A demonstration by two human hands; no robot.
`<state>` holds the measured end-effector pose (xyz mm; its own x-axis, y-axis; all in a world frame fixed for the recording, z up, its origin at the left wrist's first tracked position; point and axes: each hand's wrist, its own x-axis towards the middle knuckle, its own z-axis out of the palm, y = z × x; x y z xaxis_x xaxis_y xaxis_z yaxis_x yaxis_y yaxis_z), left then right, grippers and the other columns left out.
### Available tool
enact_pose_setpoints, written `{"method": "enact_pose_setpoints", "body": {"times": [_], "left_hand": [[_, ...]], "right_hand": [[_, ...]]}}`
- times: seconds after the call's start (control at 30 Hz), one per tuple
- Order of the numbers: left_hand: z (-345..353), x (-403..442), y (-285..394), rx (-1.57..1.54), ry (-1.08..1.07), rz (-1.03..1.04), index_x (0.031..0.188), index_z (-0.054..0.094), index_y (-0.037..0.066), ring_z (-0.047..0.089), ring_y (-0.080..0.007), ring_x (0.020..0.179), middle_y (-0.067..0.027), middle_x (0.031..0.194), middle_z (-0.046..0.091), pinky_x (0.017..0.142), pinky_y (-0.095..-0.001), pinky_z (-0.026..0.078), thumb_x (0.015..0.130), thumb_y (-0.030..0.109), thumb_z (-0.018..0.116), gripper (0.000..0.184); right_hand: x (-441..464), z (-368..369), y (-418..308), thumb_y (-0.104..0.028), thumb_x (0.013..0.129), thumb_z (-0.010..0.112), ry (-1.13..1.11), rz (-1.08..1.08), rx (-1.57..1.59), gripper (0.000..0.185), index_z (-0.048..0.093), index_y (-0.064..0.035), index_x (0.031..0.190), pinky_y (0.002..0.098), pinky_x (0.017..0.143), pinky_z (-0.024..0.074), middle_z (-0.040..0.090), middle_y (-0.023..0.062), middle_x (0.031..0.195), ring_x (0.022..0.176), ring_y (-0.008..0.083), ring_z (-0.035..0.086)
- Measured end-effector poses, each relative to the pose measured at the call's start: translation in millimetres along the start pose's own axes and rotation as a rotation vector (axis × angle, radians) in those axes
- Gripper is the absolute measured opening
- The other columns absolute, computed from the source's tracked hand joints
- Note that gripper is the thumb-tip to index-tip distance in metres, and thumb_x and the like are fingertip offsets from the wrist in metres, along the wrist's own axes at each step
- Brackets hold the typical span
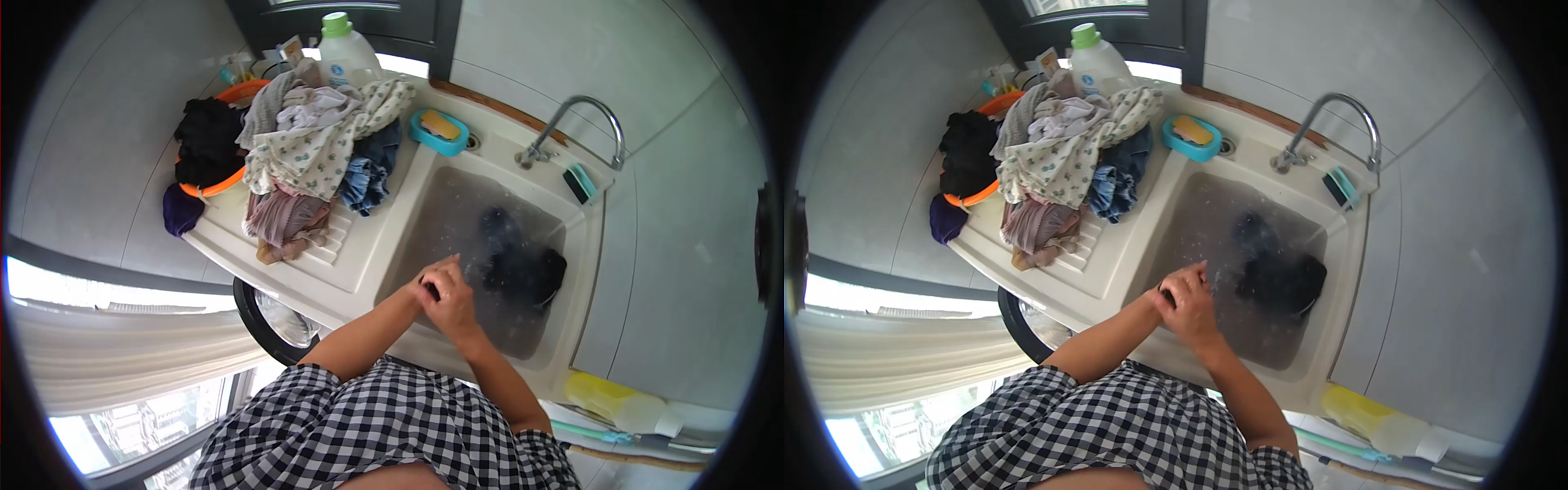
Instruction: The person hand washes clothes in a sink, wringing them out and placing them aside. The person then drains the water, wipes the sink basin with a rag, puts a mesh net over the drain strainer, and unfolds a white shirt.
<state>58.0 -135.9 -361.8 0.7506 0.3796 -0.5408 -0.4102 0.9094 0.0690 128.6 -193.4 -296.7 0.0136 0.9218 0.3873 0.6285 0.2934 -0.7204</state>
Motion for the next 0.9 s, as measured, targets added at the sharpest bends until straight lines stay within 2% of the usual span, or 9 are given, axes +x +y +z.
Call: {"method": "enact_pose_setpoints", "body": {"times": [0.1, 0.2, 0.27, 0.33, 0.43, 0.53, 0.63, 0.73, 0.9], "left_hand": [[-15, 4, -7, -0.049, 0.084, 0.087, 0.104, 0.058, 0.008, 0.058, -0.0227, 0.09, -0.0086, 0.102, 0.059, 0.079, -0.0377, 0.047, 0.091, 0.043, 0.049, 0.038], [-24, 12, -11, -0.023, 0.211, 0.225, 0.099, 0.06, 0.005, 0.059, -0.0216, 0.085, -0.0091, 0.096, 0.06, 0.076, -0.0351, 0.048, 0.092, 0.039, 0.049, 0.037], [-23, 14, -12, 0.099, 0.319, 0.32, 0.097, 0.061, 0.003, 0.06, -0.0208, 0.081, -0.0094, 0.092, 0.062, 0.073, -0.0335, 0.049, 0.093, 0.037, 0.048, 0.036], [-13, 14, -7, 0.303, 0.429, 0.365, 0.096, 0.061, 0.002, 0.06, -0.0198, 0.08, -0.0093, 0.09, 0.061, 0.071, -0.0343, 0.048, 0.093, 0.037, 0.049, 0.037], [18, -15, 17, 0.327, 0.44, 0.338, 0.091, 0.06, 0.003, 0.059, -0.0195, 0.077, -0.0096, 0.086, 0.06, 0.068, -0.036, 0.049, 0.09, 0.039, 0.053, 0.037], [50, -44, 73, 0.162, 0.311, 0.333, 0.094, 0.054, 0.005, 0.061, -0.0241, 0.078, -0.0115, 0.085, 0.06, 0.072, -0.0435, 0.052, 0.085, 0.044, 0.06, 0.04], [82, -89, 161, 0.182, 0.175, 0.736, 0.092, 0.052, 0.01, 0.063, -0.0255, 0.081, -0.0101, 0.083, 0.059, 0.079, -0.0444, 0.052, 0.085, 0.042, 0.06, 0.033], [95, -147, 265, 0.304, 0.22, 1.148, 0.093, 0.053, 0.009, 0.064, -0.0249, 0.078, -0.0084, 0.082, 0.06, 0.079, -0.0412, 0.054, 0.089, 0.037, 0.054, 0.028], [110, -256, 388, 0.419, 0.32, 1.49, 0.096, 0.052, 0.004, 0.064, -0.0283, 0.078, -0.0129, 0.086, 0.062, 0.079, -0.0463, 0.053, 0.095, 0.032, 0.041, 0.03]], "right_hand": [[1, 20, -2, -0.022, 0.075, 0.07, 0.017, -0.139, -0.18, 0.018, 0.059, -0.0076, 0.072, 0.0387, 0.077, 0.0466, 0.059, 0.0077, 0.078, 0.077, 0.028, 0.06], [8, 36, 26, -0.023, 0.083, 0.063, 0.092, -0.108, -0.092, 0.023, 0.058, -0.0053, 0.068, 0.0419, 0.06, 0.0461, 0.057, 0.0108, 0.07, 0.061, 0.0336, 0.056], [11, 37, 68, -0.022, 0.088, 0.056, 0.018, 0.106, -0.231, 0.026, 0.059, -0.0023, 0.071, 0.0411, 0.056, 0.0463, 0.058, 0.0134, 0.073, 0.062, 0.0363, 0.057], [17, 32, 82, -0.024, 0.091, 0.053, 0.082, 0.207, 0.027, 0.029, 0.06, -0.0006, 0.076, 0.0393, 0.057, 0.0468, 0.059, 0.0156, 0.074, 0.061, 0.0363, 0.058], [32, 29, 91, -0.026, 0.092, 0.052, -0.036, 0.474, 0.11, 0.028, 0.061, 0.0001, 0.087, 0.0395, 0.064, 0.0464, 0.06, 0.0173, 0.078, 0.069, 0.0343, 0.061], [41, 1, 138, -0.031, 0.09, 0.054, -0.03, 0.361, -0.035, 0.031, 0.059, -0.0032, 0.103, 0.0411, 0.078, 0.0458, 0.061, 0.017, 0.1, 0.092, 0.0306, 0.059], [30, -56, 150, -0.041, 0.087, 0.056, -0.178, 0.585, -0.687, 0.046, 0.056, -0.0063, 0.117, 0.0409, 0.092, 0.0421, 0.054, 0.017, 0.121, 0.111, 0.0311, 0.052], [-15, -70, 180, -0.051, 0.081, 0.057, -0.552, 0.795, -0.794, 0.061, 0.049, -0.0158, 0.13, 0.0465, 0.096, 0.0402, 0.041, 0.0113, 0.138, 0.126, 0.0335, 0.039], [-22, -71, 171, -0.045, 0.08, 0.059, -1.104, 0.744, -0.514, 0.049, 0.06, -0.0153, 0.119, 0.039, 0.087, 0.0466, 0.06, 0.0127, 0.114, 0.108, 0.0253, 0.056]]}}
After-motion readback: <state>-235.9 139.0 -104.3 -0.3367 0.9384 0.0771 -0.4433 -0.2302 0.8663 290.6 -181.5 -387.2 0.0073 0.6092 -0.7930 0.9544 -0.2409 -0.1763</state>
